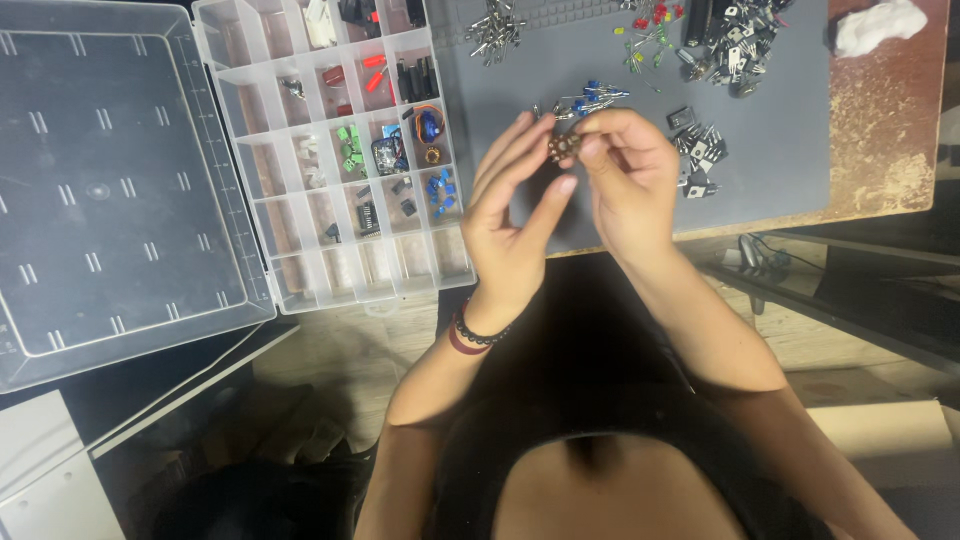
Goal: The person assembles small electronic components by hand on a gray work mat. They pick up resistors, capacitors, and other parts from a compartmentalized organizer and connect them together, occasionally placing assembled pieces back on the mat.
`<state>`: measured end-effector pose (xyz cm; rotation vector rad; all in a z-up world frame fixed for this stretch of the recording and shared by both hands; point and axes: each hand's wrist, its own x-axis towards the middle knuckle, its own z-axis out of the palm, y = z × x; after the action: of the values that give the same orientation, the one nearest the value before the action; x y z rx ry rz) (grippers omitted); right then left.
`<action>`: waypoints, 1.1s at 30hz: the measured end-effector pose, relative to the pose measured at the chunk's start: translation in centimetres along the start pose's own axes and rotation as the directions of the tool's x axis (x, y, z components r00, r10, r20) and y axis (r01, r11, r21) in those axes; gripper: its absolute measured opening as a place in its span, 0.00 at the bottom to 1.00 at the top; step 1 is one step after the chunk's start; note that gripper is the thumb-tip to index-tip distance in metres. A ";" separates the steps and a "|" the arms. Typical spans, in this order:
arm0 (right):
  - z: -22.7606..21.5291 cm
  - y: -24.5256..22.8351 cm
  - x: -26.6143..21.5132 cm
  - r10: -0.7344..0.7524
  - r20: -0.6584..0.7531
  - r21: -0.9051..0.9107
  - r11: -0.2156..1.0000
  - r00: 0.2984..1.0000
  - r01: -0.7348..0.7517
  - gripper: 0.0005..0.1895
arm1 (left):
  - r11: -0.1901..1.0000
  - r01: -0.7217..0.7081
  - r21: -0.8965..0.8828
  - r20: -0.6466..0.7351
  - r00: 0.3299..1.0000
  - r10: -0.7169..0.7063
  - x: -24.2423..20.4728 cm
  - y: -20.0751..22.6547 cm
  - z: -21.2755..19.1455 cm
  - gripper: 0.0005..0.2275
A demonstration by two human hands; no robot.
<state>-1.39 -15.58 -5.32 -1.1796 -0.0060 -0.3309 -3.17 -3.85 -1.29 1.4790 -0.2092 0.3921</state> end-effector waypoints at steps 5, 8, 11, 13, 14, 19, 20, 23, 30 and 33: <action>0.4 -2.2 0.2 -0.222 0.180 -0.376 0.885 0.958 0.276 0.05 | 0.966 0.171 -0.192 -0.005 0.984 -0.175 0.2 -0.3 0.0 0.13; 0.9 -2.8 0.2 -0.332 0.268 -0.500 0.754 0.905 0.425 0.06 | 0.937 0.261 -0.234 0.002 0.964 -0.267 0.5 -0.6 -1.0 0.13; 1.0 -2.6 0.1 -0.347 0.290 -0.533 0.715 0.892 0.452 0.07 | 0.923 0.270 -0.275 0.047 0.962 -0.268 0.7 -1.7 -2.2 0.14; 1.1 -2.4 0.1 -0.331 0.294 -0.532 0.723 0.897 0.441 0.08 | 0.909 0.252 -0.333 0.091 0.968 -0.235 1.2 -1.7 -2.9 0.14; 1.2 -2.3 0.1 -0.304 0.290 -0.509 0.754 0.907 0.416 0.08 | 0.935 0.210 -0.285 0.116 0.976 -0.184 1.6 -1.3 -3.4 0.13; 1.8 -1.8 0.1 -0.177 0.294 -0.459 0.836 0.939 0.301 0.11 | 0.997 -0.034 0.065 0.176 0.984 0.022 3.2 0.5 -5.4 0.09; 2.0 -1.9 0.1 -0.151 0.315 -0.514 0.803 0.937 0.302 0.12 | 0.984 -0.104 0.143 0.202 0.977 0.074 3.2 0.4 -5.8 0.08; 2.6 -1.5 0.1 -0.131 0.369 -0.591 0.731 0.920 0.341 0.13 | 0.943 -0.195 0.269 0.250 0.960 0.127 2.9 -0.1 -7.3 0.08; 4.6 0.2 0.8 -0.070 0.433 -0.615 0.706 0.899 0.352 0.14 | 0.862 -0.206 0.463 0.286 0.955 0.074 3.1 -0.1 -9.4 0.14; 5.6 -0.4 1.1 -0.025 0.455 -0.599 0.731 0.890 0.327 0.12 | 0.815 -0.261 0.517 0.300 0.947 0.114 4.2 -1.2 -11.0 0.15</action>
<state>0.48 -10.89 -2.64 -1.9665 -0.4201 -0.2459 0.00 7.55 -1.85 2.0979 -0.4855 0.4433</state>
